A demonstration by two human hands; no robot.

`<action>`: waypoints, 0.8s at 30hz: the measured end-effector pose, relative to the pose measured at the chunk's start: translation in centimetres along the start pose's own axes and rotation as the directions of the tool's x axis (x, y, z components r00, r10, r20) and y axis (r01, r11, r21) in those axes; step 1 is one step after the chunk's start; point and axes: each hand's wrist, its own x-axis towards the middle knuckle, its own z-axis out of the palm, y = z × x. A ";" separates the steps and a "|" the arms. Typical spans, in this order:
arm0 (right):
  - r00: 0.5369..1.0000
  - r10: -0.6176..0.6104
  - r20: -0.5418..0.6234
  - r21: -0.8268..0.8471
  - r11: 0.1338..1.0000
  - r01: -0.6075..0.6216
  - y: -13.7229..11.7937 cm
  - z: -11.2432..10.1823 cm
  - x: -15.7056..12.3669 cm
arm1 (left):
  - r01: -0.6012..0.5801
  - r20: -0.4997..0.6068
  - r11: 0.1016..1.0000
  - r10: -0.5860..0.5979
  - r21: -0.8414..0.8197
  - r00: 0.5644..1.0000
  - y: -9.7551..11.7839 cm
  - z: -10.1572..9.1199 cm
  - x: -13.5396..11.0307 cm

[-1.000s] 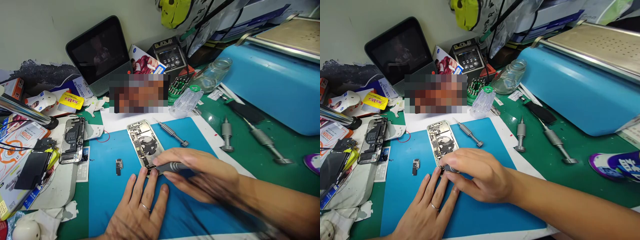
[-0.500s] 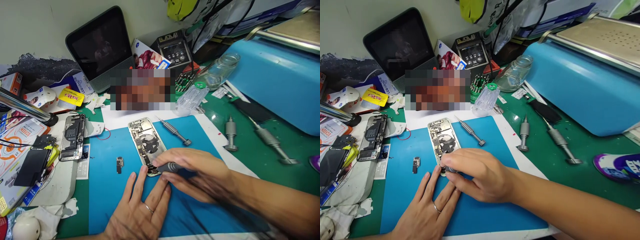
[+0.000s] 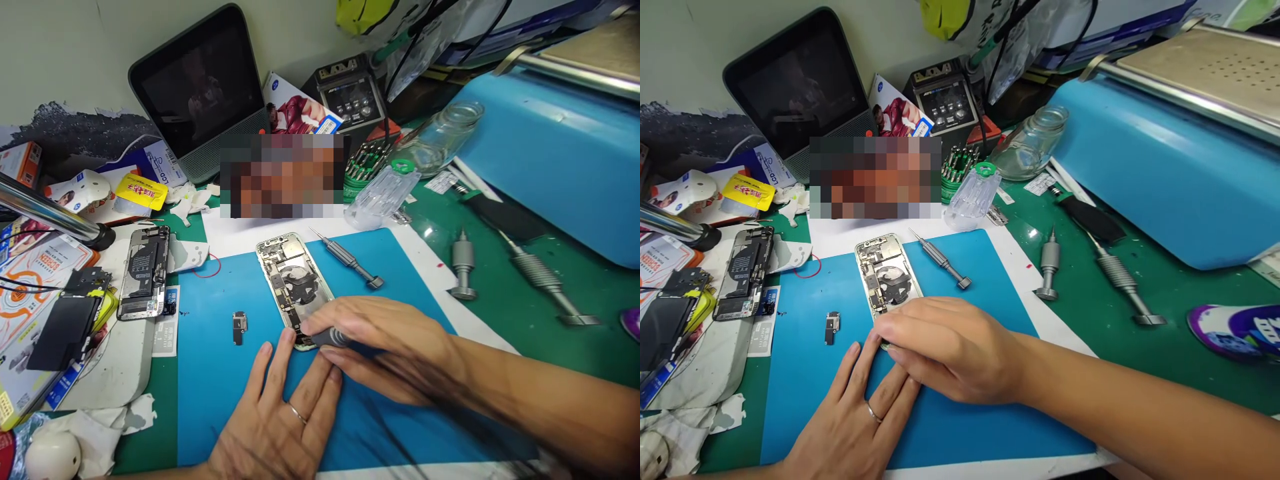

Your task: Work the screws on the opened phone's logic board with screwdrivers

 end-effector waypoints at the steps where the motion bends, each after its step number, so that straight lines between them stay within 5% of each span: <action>1: 1.000 -0.005 -0.007 0.001 1.000 0.005 0.0 0.0 0.0 | -0.001 0.004 1.000 0.001 -0.002 1.000 0.0 0.0 0.0; 24: 1.000 -0.029 -0.005 0.028 0.999 0.029 0.2 -0.2 0.1 | 0.007 0.029 0.996 -0.005 -0.094 1.000 -0.1 -0.2 0.1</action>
